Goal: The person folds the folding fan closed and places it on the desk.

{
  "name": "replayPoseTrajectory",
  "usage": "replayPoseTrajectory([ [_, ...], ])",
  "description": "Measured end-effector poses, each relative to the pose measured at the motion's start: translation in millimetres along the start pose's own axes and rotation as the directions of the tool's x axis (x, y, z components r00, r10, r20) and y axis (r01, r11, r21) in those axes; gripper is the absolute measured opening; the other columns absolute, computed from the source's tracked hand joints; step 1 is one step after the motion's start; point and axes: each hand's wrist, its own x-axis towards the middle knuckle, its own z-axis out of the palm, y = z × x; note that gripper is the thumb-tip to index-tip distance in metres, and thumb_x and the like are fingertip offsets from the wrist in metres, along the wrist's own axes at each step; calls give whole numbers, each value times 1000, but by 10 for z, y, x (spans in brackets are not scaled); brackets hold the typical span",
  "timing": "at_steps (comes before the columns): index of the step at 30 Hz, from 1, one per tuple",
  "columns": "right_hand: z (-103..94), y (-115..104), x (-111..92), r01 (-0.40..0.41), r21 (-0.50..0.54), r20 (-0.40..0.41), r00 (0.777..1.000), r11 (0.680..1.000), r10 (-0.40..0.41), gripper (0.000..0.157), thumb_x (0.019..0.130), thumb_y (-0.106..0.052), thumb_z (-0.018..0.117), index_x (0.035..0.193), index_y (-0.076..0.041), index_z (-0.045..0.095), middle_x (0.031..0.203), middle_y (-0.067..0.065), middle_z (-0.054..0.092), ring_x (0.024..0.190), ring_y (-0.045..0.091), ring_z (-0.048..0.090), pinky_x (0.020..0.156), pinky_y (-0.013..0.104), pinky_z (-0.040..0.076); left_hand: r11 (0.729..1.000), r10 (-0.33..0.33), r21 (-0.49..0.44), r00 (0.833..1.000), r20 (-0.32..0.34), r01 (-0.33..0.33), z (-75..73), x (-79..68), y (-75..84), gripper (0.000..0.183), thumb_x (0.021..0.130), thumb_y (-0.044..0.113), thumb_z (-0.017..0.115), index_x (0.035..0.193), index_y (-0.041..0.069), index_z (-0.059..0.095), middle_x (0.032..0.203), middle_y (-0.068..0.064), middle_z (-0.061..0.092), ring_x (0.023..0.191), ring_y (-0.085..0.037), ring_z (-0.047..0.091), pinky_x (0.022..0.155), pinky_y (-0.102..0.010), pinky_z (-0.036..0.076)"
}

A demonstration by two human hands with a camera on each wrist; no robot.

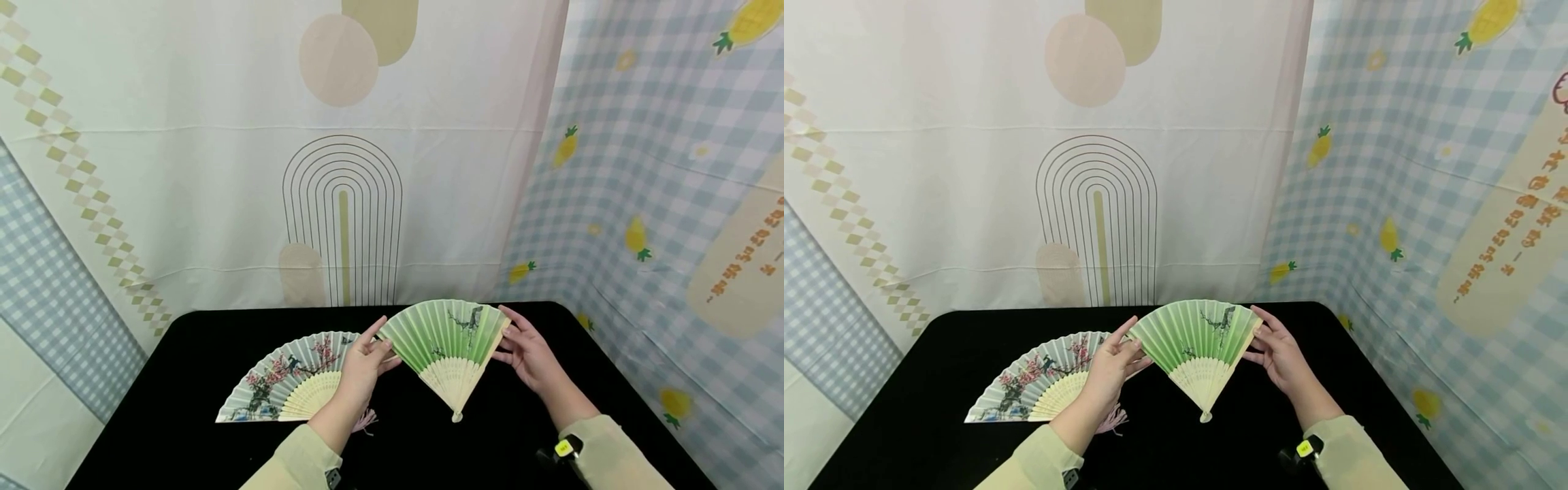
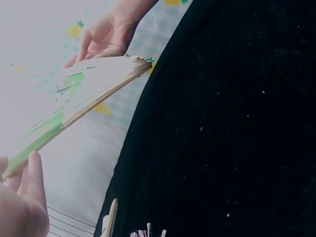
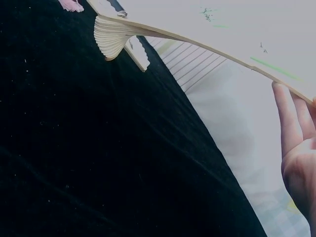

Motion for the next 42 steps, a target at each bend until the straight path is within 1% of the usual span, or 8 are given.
replayPoseTrajectory([
  [7, 44, 18, 1, -10, -4, -3, 1000, 1000, 10, 47, 108, -2, 35, 150, -22, 42, 128, -1, 64, 108, 19, 67, 79, 36, 61, 1000, 24, 6, 1000, 0, -24, 11, 9, -7, 52, 100, 6, 59, 150, 13, 45, 95, -4, 70, 90, -14, 69, 85, -36, 59],
  [12, 76, 32, 9, -29, -21, -29, 999, 999, 28, 49, 108, -3, 36, 154, -17, 34, 126, -1, 65, 106, 19, 68, 78, 36, 61, 999, 27, 19, 1000, -10, -27, 18, 8, 6, 52, 100, 6, 59, 150, 13, 46, 91, -3, 67, 86, -12, 69, 84, -35, 59],
  [16, 91, 34, 11, -38, -21, -35, 999, 999, 37, 48, 108, -4, 37, 153, -19, 37, 126, -1, 65, 105, 19, 68, 78, 37, 61, 999, 15, 40, 999, -33, -13, 16, 8, 11, 51, 100, 6, 59, 149, 16, 47, 89, -1, 64, 83, -10, 67, 84, -35, 59],
  [19, 93, 33, 12, -37, -8, -28, 999, 999, 37, 45, 108, -4, 37, 146, -26, 47, 127, -1, 65, 106, 19, 68, 78, 37, 61, 998, 17, 55, 999, -46, -14, 14, 5, 10, 51, 101, 7, 58, 150, 17, 47, 93, -3, 66, 83, -10, 68, 85, -35, 59],
  [23, 95, 39, 17, -29, -1, -17, 999, 1000, 29, 45, 108, -3, 36, 140, -29, 52, 127, -1, 65, 105, 19, 68, 78, 37, 61, 998, 24, 54, 998, -50, -21, 16, -1, 10, 52, 101, 6, 57, 150, 17, 46, 100, -8, 67, 87, -12, 69, 85, -36, 59],
  [32, 116, 45, 20, -28, 8, 6, 1000, 1000, 28, 44, 108, -4, 36, 143, -27, 49, 128, 0, 65, 107, 20, 67, 79, 37, 61, 999, 34, 43, 998, -54, -32, 16, 2, -2, 52, 101, 5, 56, 150, 16, 45, 120, -20, 66, 96, -18, 70, 85, -36, 59],
  [39, 127, 54, 27, -33, -12, -1, 999, 999, 33, 45, 108, -4, 36, 146, -27, 47, 128, 0, 64, 107, 20, 68, 78, 36, 60, 998, 51, 40, 998, -40, -49, 13, 1, -19, 53, 102, 4, 54, 153, 15, 41, 123, -23, 64, 102, -23, 69, 85, -37, 59],
  [42, 138, 59, 30, -38, -28, -12, 999, 999, 38, 45, 108, -5, 37, 148, -25, 44, 128, -1, 65, 106, 20, 68, 78, 35, 61, 998, 56, 45, 997, -45, -54, 17, -5, -26, 54, 102, 4, 53, 153, 17, 41, 119, -22, 66, 100, -22, 69, 84, -37, 59],
])
